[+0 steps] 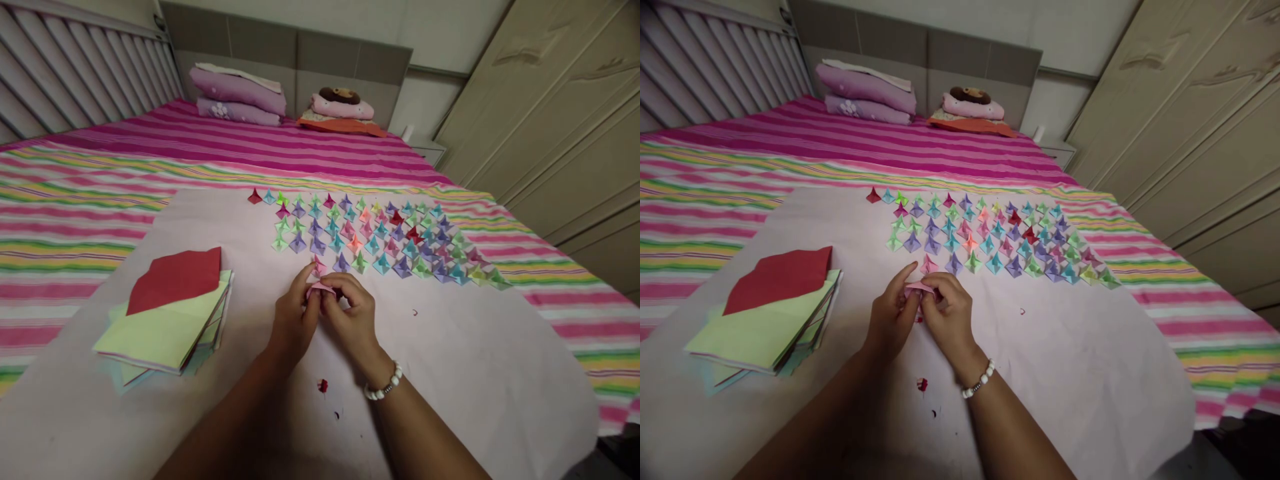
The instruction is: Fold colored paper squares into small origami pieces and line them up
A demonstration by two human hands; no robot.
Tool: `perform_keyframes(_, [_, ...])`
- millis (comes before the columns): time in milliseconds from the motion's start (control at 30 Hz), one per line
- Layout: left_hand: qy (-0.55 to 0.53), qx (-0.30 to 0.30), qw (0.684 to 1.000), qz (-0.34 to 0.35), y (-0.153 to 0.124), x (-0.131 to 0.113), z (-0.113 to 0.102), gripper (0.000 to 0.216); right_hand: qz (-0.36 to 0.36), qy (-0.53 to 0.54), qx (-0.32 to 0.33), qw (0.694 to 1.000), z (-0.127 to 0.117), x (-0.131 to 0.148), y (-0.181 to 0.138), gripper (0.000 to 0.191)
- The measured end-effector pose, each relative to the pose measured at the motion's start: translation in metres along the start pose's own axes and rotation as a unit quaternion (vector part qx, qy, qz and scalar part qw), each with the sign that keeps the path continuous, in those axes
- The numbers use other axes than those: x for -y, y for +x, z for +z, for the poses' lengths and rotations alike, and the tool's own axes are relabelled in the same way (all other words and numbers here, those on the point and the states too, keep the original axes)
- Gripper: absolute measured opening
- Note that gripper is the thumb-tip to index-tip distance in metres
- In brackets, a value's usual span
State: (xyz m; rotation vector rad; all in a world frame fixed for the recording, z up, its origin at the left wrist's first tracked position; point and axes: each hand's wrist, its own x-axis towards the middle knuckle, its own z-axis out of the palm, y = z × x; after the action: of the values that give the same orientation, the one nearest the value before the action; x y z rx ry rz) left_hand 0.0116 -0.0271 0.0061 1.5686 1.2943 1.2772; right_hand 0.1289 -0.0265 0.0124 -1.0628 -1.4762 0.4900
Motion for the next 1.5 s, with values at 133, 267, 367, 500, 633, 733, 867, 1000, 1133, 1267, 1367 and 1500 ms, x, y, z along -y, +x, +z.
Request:
perform_keyframes(133, [0.012,0.016,0.999,0.025,0.001,0.001,0.0,0.035,0.069,0.02,-0.012,0.997,0.0,-0.001,0.0,0.017])
perform_keyframes(267, [0.001,0.029,0.999,0.03,0.004,0.003,0.003,0.03,0.155,0.079,-0.028,0.984,-0.001,-0.004,0.002,0.011])
perform_keyframes(367, [0.021,0.0,0.998,0.058,0.004,0.007,0.005,0.035,0.214,0.106,-0.045,0.97,-0.004,-0.006,0.006,0.009])
perform_keyframes(500, [0.046,-0.017,0.979,0.199,0.004,0.009,0.002,0.031,0.248,0.111,-0.064,0.96,-0.009,-0.008,0.01,0.007])
perform_keyframes(633, [0.098,0.033,0.956,0.276,0.005,0.01,0.001,0.035,0.251,0.131,-0.066,0.957,-0.012,-0.009,0.013,0.006])
perform_keyframes(733, [0.124,0.039,0.952,0.279,0.006,0.013,0.002,0.036,0.261,0.172,-0.042,0.949,-0.012,-0.007,0.014,0.007])
perform_keyframes(867, [0.083,-0.014,0.969,0.231,0.008,0.015,0.003,0.017,0.273,0.224,-0.007,0.936,-0.012,-0.007,0.014,0.012])
perform_keyframes(1000, [-0.014,-0.038,0.992,0.119,0.009,0.011,0.001,0.007,0.267,0.245,0.021,0.932,-0.013,-0.007,0.014,0.024])
perform_keyframes(1133, [-0.145,-0.023,0.989,-0.022,0.01,0.006,-0.001,0.017,0.262,0.241,0.056,0.933,-0.012,-0.004,0.014,0.022])
perform_keyframes(1267, [-0.249,-0.025,0.964,-0.094,0.012,0.004,-0.002,0.022,0.277,0.249,0.09,0.924,-0.009,-0.003,0.013,0.027])
perform_keyframes(1367, [-0.271,-0.023,0.957,-0.102,0.013,0.004,-0.002,0.022,0.289,0.24,0.105,0.921,-0.008,-0.005,0.012,0.029])
perform_keyframes(1500, [-0.282,-0.019,0.955,-0.093,0.014,0.005,-0.002,0.023,0.299,0.212,0.114,0.923,-0.008,-0.007,0.012,0.032])
